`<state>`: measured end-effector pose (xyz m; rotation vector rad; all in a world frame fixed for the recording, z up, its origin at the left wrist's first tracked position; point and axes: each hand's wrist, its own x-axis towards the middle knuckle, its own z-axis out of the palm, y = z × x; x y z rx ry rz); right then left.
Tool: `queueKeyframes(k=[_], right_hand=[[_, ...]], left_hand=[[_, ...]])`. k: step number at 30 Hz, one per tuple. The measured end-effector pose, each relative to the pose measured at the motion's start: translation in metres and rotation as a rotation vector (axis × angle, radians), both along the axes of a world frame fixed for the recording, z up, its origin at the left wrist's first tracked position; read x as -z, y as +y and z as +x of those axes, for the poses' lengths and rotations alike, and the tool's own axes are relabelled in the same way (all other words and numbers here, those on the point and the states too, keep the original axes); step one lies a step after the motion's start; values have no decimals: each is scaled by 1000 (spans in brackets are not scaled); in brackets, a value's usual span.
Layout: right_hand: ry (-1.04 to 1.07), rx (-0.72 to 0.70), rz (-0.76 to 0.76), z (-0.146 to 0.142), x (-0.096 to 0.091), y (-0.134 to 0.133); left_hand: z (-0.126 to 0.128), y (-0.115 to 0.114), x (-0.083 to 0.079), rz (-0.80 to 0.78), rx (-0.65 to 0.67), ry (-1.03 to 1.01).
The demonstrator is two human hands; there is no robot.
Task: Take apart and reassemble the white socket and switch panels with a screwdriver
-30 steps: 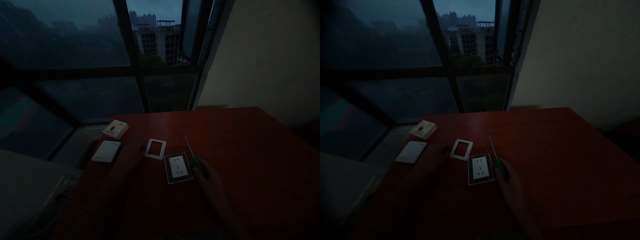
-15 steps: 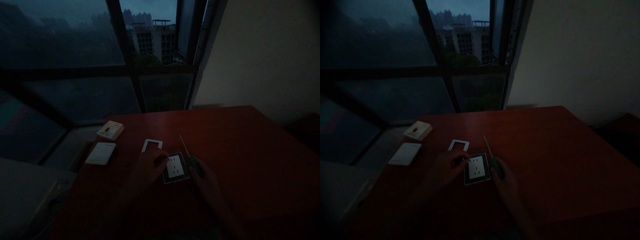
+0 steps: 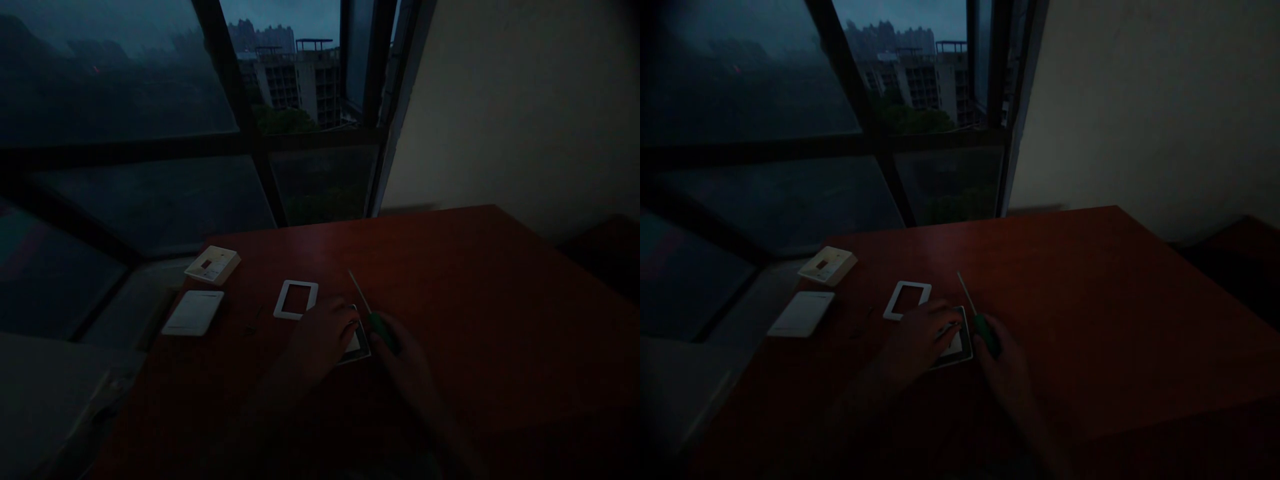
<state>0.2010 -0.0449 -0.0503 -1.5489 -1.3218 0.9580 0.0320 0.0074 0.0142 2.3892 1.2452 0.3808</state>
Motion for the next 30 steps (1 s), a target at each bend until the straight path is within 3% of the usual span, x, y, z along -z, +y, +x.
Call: queueKeyframes(k=[30], right_hand=[[-10, -27, -14, -1, 3, 0]], left_hand=[[4, -3, 1, -24, -8, 63]])
